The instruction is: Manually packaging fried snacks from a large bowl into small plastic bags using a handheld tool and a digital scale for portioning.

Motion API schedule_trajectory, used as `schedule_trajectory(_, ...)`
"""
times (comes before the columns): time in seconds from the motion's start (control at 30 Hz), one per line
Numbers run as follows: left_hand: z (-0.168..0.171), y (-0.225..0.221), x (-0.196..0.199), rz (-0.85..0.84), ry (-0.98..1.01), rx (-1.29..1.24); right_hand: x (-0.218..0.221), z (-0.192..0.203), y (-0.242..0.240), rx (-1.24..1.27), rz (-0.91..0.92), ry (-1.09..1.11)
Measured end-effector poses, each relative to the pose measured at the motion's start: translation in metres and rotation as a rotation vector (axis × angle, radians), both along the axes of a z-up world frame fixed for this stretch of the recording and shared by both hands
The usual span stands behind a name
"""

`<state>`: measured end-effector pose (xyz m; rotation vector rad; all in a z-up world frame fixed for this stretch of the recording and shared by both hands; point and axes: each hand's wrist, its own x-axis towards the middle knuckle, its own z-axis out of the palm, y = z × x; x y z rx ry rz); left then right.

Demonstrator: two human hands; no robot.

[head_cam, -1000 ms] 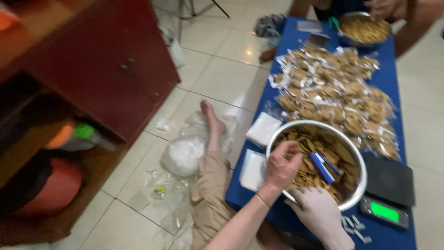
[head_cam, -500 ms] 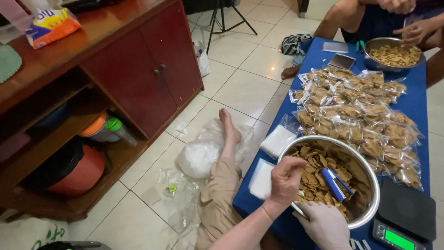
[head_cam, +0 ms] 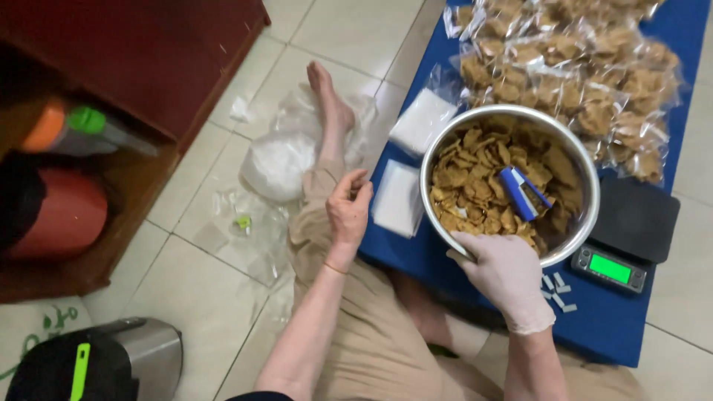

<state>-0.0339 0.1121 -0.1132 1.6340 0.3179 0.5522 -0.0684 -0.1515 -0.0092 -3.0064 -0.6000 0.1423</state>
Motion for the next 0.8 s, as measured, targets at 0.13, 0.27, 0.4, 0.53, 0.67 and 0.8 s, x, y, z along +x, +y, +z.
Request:
schedule_trajectory(0.13, 0.02, 0.005, -0.003, -0.027, 0.07, 0.164, -0.001, -0.006, -0.002, 0.006, 0.012, 0.024)
schedule_trajectory(0.27, 0.0, 0.016, 0.013, -0.169, 0.379, 0.438, -0.001, -0.011, -0.003, 0.033, -0.024, 0.026)
schedule_trajectory(0.4, -0.007, 0.021, 0.03, -0.326, 0.55, 0.518, -0.003, 0.0, 0.005, 0.025, -0.06, 0.038)
schedule_trajectory(0.53, -0.017, 0.023, 0.04, -0.353, 0.578, 0.479, -0.001, -0.008, 0.001, -0.002, -0.086, 0.066)
schedule_trajectory(0.67, -0.008, 0.025, 0.035, -0.364, 0.577, 0.367, -0.001, -0.001, 0.003, 0.02, -0.087, 0.102)
schedule_trajectory(0.8, 0.005, 0.027, 0.025, -0.332, 0.476, 0.205, 0.0, 0.001, 0.006, 0.023, -0.112, 0.13)
